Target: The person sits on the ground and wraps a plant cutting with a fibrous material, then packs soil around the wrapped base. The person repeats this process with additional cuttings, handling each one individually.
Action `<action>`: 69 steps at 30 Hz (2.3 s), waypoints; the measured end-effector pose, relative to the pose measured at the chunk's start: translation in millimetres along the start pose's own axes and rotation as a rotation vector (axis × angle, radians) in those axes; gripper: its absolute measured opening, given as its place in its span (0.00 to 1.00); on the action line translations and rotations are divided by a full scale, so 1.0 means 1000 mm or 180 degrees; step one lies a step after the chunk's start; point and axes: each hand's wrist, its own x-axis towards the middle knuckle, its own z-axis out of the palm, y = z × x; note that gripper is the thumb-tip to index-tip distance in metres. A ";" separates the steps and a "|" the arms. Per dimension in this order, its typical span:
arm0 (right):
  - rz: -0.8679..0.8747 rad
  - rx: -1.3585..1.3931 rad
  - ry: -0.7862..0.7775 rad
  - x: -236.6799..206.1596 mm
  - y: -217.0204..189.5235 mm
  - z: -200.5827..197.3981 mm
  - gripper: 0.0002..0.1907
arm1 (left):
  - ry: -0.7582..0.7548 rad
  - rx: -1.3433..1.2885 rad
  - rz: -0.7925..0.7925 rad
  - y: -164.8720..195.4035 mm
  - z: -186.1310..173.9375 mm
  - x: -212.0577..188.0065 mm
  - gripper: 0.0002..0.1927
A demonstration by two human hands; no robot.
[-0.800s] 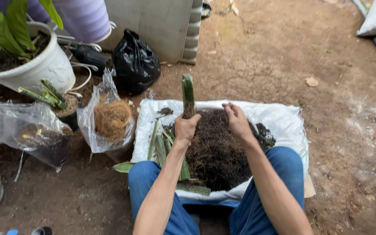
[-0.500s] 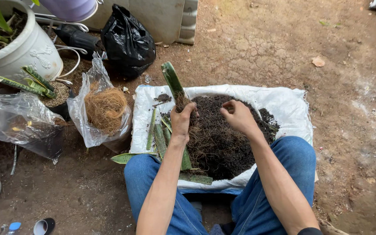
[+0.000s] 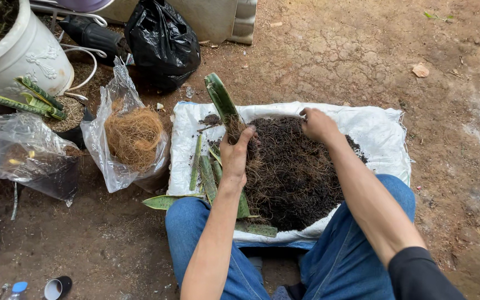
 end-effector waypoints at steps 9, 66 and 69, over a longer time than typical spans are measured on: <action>-0.0323 -0.0220 -0.0164 -0.007 -0.021 0.022 0.28 | -0.0103 -0.0025 -0.0129 -0.004 -0.001 0.009 0.30; 0.0024 0.0354 -0.1072 -0.022 -0.036 -0.014 0.13 | -0.0250 0.0059 -0.0334 0.009 0.008 0.011 0.31; -0.0258 0.0354 -0.0800 -0.021 -0.036 -0.024 0.13 | -0.0327 0.0060 -0.0245 0.009 0.007 0.012 0.32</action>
